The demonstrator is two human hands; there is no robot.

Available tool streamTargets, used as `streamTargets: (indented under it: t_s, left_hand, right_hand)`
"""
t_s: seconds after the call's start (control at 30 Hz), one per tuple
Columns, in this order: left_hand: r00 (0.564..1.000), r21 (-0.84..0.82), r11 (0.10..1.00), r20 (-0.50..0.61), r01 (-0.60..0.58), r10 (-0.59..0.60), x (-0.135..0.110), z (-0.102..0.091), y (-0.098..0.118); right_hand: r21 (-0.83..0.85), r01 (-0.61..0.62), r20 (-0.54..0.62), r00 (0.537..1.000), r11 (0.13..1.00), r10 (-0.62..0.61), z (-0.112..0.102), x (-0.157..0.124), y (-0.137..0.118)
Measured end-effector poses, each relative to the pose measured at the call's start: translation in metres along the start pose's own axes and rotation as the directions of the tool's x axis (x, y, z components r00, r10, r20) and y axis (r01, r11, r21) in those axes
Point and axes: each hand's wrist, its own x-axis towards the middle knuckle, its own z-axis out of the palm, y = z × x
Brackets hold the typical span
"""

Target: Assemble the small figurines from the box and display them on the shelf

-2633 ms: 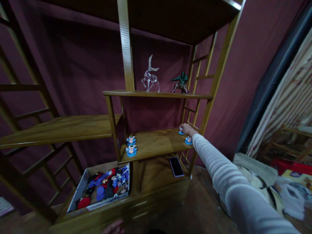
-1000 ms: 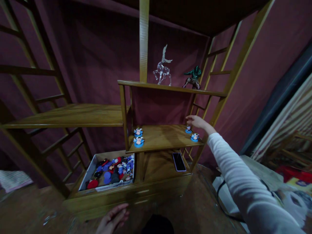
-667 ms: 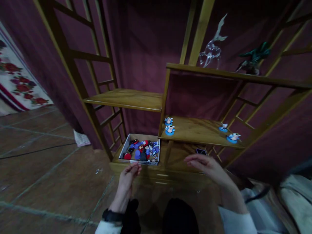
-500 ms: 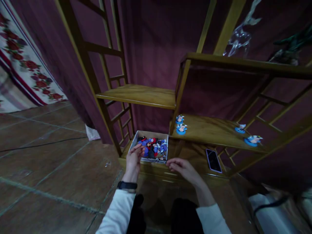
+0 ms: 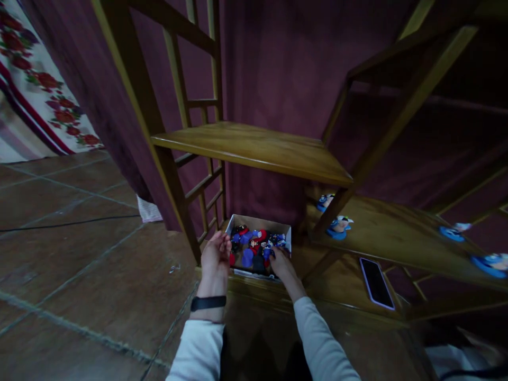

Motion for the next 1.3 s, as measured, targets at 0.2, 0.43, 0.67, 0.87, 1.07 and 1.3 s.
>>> streamTargets:
  t_s: [0.2,0.43,0.67,0.87,1.07,1.3]
  left_hand:
    - [0.992,-0.008,0.993,-0.049,0.116,-0.117,0.005,0.000,0.008]
    - [0.985,0.004,0.985,-0.001,0.174,-0.174,0.005,0.000,0.010]
    - [0.976,0.014,0.976,0.031,0.217,-0.218,0.005,0.002,0.000]
    - [0.973,0.029,0.974,0.038,0.226,-0.227,0.008,0.001,-0.002]
    - [0.987,0.193,0.971,0.045,0.144,-0.156,0.010,0.001,-0.019]
    - [0.929,0.504,0.863,0.308,0.024,-0.206,0.000,0.006,-0.050]
  right_hand:
    - [-0.001,0.009,-0.028,1.000,1.000,-0.009,0.017,0.006,-0.012]
    - [0.265,0.090,-0.110,0.992,0.960,-0.062,0.037,0.003,-0.025]
    - [0.397,0.174,-0.029,0.984,0.901,-0.177,0.053,0.005,-0.034]
    - [0.654,-0.012,-0.052,0.997,0.756,0.060,0.036,0.020,-0.014]
    - [0.929,-0.194,0.140,0.973,0.316,0.185,0.002,0.015,-0.007]
    - [0.950,-0.277,0.282,0.959,0.145,-0.013,-0.023,0.001,-0.033]
